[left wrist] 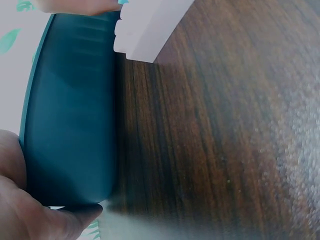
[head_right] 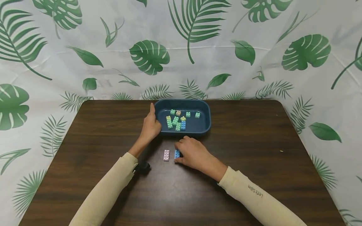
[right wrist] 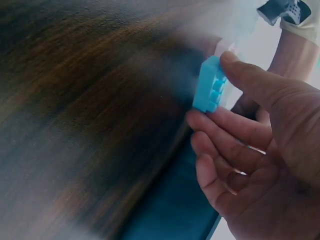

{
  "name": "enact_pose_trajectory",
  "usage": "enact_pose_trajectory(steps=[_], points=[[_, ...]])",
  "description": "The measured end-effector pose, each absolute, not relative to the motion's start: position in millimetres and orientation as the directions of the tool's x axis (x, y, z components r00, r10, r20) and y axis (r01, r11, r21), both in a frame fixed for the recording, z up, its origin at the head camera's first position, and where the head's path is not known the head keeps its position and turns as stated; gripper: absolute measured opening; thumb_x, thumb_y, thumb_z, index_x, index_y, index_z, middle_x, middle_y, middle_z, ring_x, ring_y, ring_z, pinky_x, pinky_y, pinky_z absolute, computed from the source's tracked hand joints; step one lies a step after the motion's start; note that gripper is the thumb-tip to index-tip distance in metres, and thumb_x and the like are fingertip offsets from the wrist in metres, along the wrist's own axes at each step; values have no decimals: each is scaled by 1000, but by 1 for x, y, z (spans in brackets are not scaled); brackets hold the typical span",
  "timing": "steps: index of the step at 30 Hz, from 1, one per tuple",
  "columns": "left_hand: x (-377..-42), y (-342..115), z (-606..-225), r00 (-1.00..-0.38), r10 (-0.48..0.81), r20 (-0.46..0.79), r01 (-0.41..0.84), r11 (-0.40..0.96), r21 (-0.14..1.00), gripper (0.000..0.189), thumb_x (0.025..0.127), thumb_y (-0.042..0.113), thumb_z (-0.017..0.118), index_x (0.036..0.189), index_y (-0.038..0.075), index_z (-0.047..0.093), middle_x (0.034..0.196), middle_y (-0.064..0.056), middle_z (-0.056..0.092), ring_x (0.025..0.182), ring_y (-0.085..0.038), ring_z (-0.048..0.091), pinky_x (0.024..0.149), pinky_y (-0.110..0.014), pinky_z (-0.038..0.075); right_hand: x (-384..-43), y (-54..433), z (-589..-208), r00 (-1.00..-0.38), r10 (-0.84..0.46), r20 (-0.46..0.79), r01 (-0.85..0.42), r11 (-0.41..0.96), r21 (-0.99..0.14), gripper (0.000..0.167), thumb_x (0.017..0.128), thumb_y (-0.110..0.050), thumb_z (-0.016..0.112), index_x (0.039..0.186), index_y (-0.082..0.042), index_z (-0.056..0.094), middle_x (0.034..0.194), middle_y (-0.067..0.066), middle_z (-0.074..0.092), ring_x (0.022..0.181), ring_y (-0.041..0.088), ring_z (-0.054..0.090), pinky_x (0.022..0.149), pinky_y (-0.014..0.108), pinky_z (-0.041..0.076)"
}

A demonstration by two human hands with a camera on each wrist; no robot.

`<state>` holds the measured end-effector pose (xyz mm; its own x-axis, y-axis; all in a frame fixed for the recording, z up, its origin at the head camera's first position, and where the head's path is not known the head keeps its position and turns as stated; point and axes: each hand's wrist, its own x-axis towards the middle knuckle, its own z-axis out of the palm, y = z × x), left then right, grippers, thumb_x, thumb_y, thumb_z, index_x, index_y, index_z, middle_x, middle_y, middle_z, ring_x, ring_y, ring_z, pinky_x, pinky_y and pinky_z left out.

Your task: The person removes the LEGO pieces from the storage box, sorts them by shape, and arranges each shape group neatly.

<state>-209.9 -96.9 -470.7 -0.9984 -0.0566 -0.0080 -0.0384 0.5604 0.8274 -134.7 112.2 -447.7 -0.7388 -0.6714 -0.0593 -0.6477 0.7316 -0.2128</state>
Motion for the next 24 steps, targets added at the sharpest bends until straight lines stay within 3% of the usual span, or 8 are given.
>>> enact_pose_trajectory(steps=[8,16,24], points=[[-210,-96,-469,-998,-55,-22,-49,553,832,91,97,-10,44,171,11,-4,173,-21,29,150,-38,45,112,-51,46,-135,112,-449,-739,-671,-63,-646,733,-213,43,83,-48,89,112,-16,79,106,-1,77,91,14,58,81,33,54],[-210,-96,-469,-998,-60,-35,-63,570,819,90,98,-9,44,171,13,-5,173,-21,30,136,-40,55,102,-49,47,-133,110,-451,-743,-667,-63,-643,736,-209,42,84,-46,88,112,-15,79,107,-1,75,94,15,58,82,34,56],[-206,-95,-468,-998,-63,-22,-54,569,821,90,97,-10,44,171,12,-3,172,-21,30,136,-39,55,103,-49,47,-130,109,-454,-757,-650,-73,-624,751,-219,44,84,-47,88,114,-16,78,109,0,74,97,15,58,84,34,56]])
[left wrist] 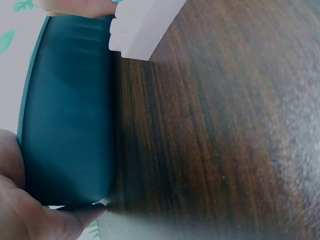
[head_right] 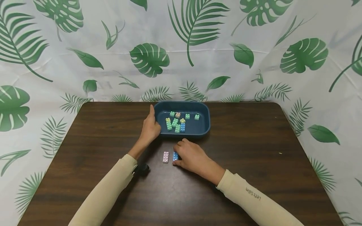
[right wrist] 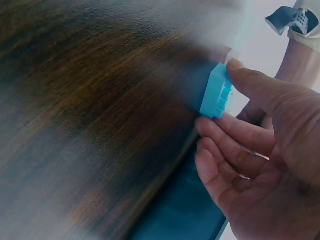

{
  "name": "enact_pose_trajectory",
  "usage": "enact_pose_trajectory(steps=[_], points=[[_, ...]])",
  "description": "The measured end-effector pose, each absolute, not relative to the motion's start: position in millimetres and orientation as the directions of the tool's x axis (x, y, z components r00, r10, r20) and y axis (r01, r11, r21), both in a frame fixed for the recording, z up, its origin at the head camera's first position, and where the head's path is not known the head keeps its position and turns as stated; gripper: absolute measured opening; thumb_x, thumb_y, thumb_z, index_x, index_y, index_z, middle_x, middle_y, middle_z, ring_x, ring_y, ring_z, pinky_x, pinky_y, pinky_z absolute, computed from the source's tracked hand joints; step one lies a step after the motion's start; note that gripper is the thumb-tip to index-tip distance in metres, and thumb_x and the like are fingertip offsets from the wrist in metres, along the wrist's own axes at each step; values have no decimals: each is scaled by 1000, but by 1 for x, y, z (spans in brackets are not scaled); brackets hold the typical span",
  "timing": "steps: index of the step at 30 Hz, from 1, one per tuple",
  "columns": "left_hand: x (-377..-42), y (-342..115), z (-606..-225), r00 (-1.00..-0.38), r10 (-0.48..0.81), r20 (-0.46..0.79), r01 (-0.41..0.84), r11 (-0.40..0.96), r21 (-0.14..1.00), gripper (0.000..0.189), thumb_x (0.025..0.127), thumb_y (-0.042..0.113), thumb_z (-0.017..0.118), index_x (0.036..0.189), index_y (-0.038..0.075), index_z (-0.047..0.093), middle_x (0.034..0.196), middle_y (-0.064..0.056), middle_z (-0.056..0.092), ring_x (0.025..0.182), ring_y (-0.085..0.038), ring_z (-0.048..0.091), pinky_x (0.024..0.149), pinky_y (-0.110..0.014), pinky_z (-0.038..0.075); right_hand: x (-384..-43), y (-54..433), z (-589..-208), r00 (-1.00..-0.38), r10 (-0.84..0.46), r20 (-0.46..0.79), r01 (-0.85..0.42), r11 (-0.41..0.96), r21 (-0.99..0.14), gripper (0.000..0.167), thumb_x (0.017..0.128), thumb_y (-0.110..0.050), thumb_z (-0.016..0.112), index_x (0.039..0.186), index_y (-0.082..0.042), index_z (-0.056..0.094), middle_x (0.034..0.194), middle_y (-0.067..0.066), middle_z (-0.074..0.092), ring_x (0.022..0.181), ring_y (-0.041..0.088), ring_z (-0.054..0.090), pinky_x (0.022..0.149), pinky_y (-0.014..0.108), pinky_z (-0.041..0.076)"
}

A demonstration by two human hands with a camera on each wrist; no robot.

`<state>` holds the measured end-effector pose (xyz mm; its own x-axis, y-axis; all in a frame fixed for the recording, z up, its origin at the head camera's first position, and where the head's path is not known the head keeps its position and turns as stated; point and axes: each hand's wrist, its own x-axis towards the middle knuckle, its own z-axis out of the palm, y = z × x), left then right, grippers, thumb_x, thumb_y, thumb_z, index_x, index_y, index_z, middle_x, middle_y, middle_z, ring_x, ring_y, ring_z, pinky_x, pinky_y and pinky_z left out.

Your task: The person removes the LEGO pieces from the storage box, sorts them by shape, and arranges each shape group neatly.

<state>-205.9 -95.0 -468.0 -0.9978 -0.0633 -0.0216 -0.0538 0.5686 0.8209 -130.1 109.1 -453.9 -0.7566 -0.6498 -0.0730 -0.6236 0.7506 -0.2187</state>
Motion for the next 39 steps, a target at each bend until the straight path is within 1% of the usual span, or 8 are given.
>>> enact_pose_trajectory(steps=[8,12,17,25,29,32,36,39], points=[[-205,-93,-470,-998,-69,-10,-48,574,817,88,98,-9,43,171,11,-2,171,-21,33,136,-40,55,106,-50,48,-128,110,-457,-759,-648,-62,-623,751,-218,46,84,-47,89,115,-15,78,110,0,75,98,15,59,85,34,57],[-205,-94,-472,-998,-65,-25,-58,572,818,88,99,-9,42,171,13,-4,171,-21,32,130,-40,58,99,-48,47,-128,109,-457,-762,-644,-70,-619,756,-214,53,82,-51,88,119,-15,77,113,1,75,101,16,62,87,36,58],[-205,-95,-472,-998,-59,-30,-58,570,820,89,99,-9,43,171,14,-5,172,-20,31,131,-39,58,96,-47,46,-127,109,-452,-761,-643,-83,-619,760,-199,63,80,-60,86,122,-14,77,114,3,75,102,17,64,87,38,60],[-205,-96,-471,-997,-74,-14,-55,574,817,88,98,-10,44,171,11,-2,169,-23,36,120,-40,60,97,-48,48,-131,107,-436,-714,-700,22,-697,707,-115,63,81,-68,80,115,-15,79,104,-1,76,92,15,64,78,33,59],[-205,-96,-469,-997,-76,-27,-65,569,819,89,97,-11,44,171,11,-2,168,-23,36,112,-40,60,91,-47,46,-137,104,-423,-687,-723,78,-727,679,-104,58,86,-66,77,115,-16,79,105,-3,76,94,15,66,80,33,59],[-207,-95,-470,-998,-57,-40,-66,583,810,91,98,-10,44,171,13,-5,170,-23,34,118,-40,60,91,-47,46,-141,105,-416,-683,-719,129,-731,675,-104,50,90,-59,77,115,-16,79,107,-2,77,97,16,66,83,34,59],[-209,-94,-471,-998,-50,-45,-66,592,803,91,98,-9,43,171,14,-7,171,-23,33,135,-40,56,100,-49,49,-148,108,-414,-688,-698,197,-723,681,-115,44,94,-54,76,116,-16,78,111,-1,76,101,19,65,86,35,59],[-209,-95,-471,-998,-60,-34,-63,584,810,90,97,-10,43,171,13,-5,170,-24,33,138,-42,54,105,-51,49,-154,110,-416,-698,-673,246,-711,693,-119,44,95,-53,74,119,-16,76,115,1,75,104,20,65,88,36,58]])
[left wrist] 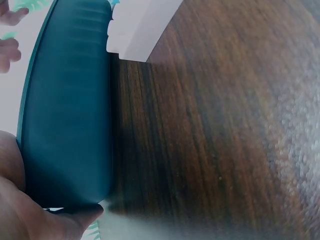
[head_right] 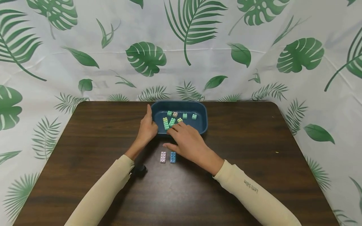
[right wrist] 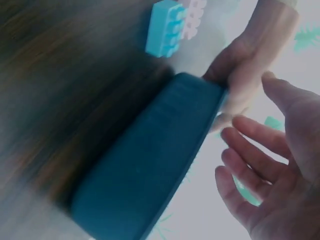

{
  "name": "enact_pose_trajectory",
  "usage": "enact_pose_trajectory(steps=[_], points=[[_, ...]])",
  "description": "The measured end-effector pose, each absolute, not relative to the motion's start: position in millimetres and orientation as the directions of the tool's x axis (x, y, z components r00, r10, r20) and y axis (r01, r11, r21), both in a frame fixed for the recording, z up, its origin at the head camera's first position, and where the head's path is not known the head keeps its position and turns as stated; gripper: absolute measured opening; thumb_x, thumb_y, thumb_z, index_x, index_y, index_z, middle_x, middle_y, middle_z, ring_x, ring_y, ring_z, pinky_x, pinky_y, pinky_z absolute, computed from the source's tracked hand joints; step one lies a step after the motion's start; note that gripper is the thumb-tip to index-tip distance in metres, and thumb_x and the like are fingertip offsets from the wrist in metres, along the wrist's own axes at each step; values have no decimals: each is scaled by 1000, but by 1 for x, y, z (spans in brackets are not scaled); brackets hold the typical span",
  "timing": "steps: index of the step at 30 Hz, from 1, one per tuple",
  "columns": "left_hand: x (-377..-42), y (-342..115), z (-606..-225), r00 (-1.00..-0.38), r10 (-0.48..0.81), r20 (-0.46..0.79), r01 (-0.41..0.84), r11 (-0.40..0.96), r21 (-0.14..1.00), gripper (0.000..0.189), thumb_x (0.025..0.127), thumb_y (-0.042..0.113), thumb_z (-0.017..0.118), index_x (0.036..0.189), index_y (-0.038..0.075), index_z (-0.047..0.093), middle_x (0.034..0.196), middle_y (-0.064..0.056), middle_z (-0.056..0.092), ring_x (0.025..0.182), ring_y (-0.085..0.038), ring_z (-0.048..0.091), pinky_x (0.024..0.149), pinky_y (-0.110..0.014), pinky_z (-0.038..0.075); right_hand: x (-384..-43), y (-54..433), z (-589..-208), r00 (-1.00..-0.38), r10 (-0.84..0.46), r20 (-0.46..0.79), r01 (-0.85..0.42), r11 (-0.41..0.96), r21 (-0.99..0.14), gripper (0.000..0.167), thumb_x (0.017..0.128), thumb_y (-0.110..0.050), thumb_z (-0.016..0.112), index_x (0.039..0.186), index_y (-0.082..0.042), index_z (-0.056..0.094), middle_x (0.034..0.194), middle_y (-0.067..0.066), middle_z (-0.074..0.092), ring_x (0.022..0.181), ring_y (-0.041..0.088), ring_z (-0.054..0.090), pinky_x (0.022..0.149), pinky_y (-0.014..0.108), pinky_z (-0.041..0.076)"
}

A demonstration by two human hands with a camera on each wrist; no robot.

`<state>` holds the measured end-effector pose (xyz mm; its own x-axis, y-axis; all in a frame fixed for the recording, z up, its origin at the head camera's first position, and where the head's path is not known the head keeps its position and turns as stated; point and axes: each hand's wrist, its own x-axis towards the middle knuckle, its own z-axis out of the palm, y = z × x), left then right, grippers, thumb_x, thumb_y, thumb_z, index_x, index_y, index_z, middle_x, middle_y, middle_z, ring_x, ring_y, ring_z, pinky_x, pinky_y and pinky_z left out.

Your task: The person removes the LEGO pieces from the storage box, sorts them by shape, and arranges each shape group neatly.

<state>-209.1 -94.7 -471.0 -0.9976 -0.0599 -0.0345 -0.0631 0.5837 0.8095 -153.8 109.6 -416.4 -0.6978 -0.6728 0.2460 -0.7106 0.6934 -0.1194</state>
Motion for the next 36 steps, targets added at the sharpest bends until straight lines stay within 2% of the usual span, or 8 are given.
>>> enact_pose_trajectory(steps=[6,11,15,18,25,29,36], points=[[-207,-98,-471,-996,-87,-22,-69,583,809,88,97,-10,42,171,10,-2,170,-23,34,145,-41,49,110,-53,48,-167,113,-425,-752,-595,285,-647,750,-140,43,101,-46,70,127,-13,73,124,6,73,114,25,65,98,42,57],[-204,-99,-472,-995,-91,-29,-77,584,808,87,97,-9,41,171,11,-1,170,-22,35,137,-41,55,93,-50,47,-179,117,-430,-801,-532,275,-589,783,-199,34,102,-34,70,127,-11,74,122,6,75,114,26,67,106,46,55],[-202,-99,-472,-995,-93,-26,-75,580,811,87,97,-10,41,171,9,0,168,-23,38,126,-40,58,92,-49,46,-187,121,-432,-806,-524,274,-581,789,-199,25,104,-23,67,125,-11,76,118,6,77,107,25,68,100,43,57],[-202,-99,-473,-995,-97,-32,-83,581,810,88,97,-10,41,171,11,-1,167,-23,40,126,-39,58,96,-49,46,-194,123,-434,-795,-540,275,-593,787,-171,24,102,-19,70,124,-10,76,114,6,78,102,24,69,90,39,60],[-205,-97,-473,-996,-87,-9,-61,620,783,89,96,-8,42,171,10,-1,164,-24,43,106,-40,61,82,-48,45,-212,125,-435,-806,-565,178,-585,806,-91,31,94,-25,82,120,-9,79,111,7,79,98,25,68,86,39,59],[-207,-96,-472,-996,-86,-9,-61,625,778,89,95,-8,43,171,10,-1,165,-24,42,114,-41,62,81,-48,44,-218,125,-436,-823,-555,120,-567,816,-112,35,92,-30,84,122,-12,79,115,6,79,99,26,67,84,39,58],[-211,-95,-471,-997,-77,-19,-64,628,776,89,96,-8,43,171,11,-1,164,-23,43,116,-41,62,80,-46,43,-223,126,-442,-852,-518,74,-522,832,-187,39,89,-35,86,123,-16,80,119,3,79,103,25,65,86,40,59]])
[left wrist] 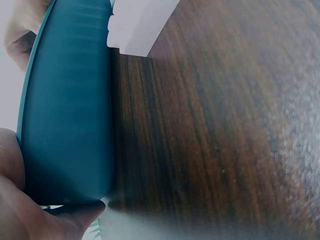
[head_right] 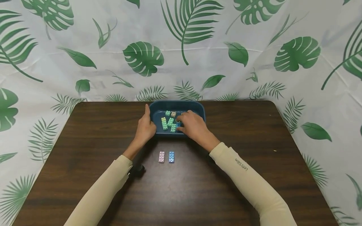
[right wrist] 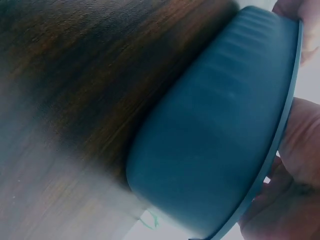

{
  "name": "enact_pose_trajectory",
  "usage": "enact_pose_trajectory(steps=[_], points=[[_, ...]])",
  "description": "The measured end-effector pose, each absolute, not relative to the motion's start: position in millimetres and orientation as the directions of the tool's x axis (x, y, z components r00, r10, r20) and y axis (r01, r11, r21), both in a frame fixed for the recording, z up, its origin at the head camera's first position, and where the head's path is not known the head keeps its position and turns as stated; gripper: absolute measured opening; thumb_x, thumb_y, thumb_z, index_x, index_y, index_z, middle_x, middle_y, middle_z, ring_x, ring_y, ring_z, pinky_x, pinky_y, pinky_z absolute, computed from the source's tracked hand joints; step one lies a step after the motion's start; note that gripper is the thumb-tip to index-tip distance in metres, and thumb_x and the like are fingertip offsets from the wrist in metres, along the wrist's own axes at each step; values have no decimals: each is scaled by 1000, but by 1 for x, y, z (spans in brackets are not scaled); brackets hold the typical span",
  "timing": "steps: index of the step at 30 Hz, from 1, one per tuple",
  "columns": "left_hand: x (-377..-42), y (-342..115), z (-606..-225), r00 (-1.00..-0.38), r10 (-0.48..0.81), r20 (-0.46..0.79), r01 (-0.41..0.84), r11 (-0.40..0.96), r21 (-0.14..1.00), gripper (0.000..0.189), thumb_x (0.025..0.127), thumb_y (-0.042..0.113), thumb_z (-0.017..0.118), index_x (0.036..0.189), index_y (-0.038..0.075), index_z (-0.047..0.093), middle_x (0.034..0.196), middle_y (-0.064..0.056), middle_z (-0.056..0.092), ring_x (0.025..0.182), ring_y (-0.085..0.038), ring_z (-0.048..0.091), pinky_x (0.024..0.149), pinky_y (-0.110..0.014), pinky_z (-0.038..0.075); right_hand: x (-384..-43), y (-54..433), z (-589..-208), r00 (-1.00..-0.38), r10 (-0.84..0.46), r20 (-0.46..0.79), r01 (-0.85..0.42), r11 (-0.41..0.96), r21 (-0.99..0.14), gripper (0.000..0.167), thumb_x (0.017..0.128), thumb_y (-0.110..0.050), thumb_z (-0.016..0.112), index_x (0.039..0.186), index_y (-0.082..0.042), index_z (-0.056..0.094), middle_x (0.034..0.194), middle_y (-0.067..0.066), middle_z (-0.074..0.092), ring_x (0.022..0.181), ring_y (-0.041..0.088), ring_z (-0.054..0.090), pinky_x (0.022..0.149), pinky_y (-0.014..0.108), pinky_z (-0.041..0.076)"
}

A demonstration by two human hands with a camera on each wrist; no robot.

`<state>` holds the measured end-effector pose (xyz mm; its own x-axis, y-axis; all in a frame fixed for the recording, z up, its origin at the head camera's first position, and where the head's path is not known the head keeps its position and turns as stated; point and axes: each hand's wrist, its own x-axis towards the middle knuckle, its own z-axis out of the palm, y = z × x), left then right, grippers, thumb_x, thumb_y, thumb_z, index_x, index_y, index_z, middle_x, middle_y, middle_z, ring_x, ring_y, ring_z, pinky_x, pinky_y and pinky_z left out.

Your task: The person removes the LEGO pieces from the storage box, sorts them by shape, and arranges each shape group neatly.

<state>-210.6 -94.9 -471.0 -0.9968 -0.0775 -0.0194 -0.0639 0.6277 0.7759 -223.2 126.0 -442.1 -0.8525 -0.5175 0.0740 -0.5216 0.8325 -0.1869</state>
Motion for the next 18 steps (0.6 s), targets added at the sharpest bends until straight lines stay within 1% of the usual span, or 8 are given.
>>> enact_pose_trajectory(steps=[4,5,7,12,18], points=[[-211,-94,-471,-996,-83,-25,-71,627,776,88,96,-9,43,171,11,0,162,-24,45,109,-40,62,77,-46,42,-227,125,-444,-868,-496,23,-486,840,-241,41,87,-36,88,122,-17,80,118,2,79,106,24,66,88,42,59],[-211,-94,-471,-996,-84,-24,-71,628,775,89,96,-9,43,171,11,0,162,-24,46,111,-39,62,78,-45,42,-229,125,-445,-871,-491,11,-477,842,-250,41,87,-36,88,122,-17,80,119,2,79,107,24,66,89,42,58],[-210,-94,-470,-996,-84,-26,-74,627,776,90,96,-9,44,171,11,-1,162,-24,46,109,-39,62,78,-46,42,-230,123,-446,-877,-480,-10,-461,847,-263,41,87,-36,88,123,-18,80,120,2,78,109,24,66,91,43,58],[-210,-94,-469,-996,-89,-24,-75,623,779,90,96,-9,44,171,11,-1,163,-24,45,114,-40,62,82,-47,44,-232,121,-445,-884,-465,-45,-440,861,-257,40,88,-35,87,124,-19,79,124,2,77,116,25,65,98,46,57],[-211,-93,-470,-996,-86,-26,-75,629,774,87,97,-6,40,171,12,-1,166,-22,41,127,-40,60,86,-51,44,-232,119,-443,-882,-465,-72,-436,865,-248,39,89,-32,87,124,-16,78,124,4,77,119,27,66,103,47,55]])
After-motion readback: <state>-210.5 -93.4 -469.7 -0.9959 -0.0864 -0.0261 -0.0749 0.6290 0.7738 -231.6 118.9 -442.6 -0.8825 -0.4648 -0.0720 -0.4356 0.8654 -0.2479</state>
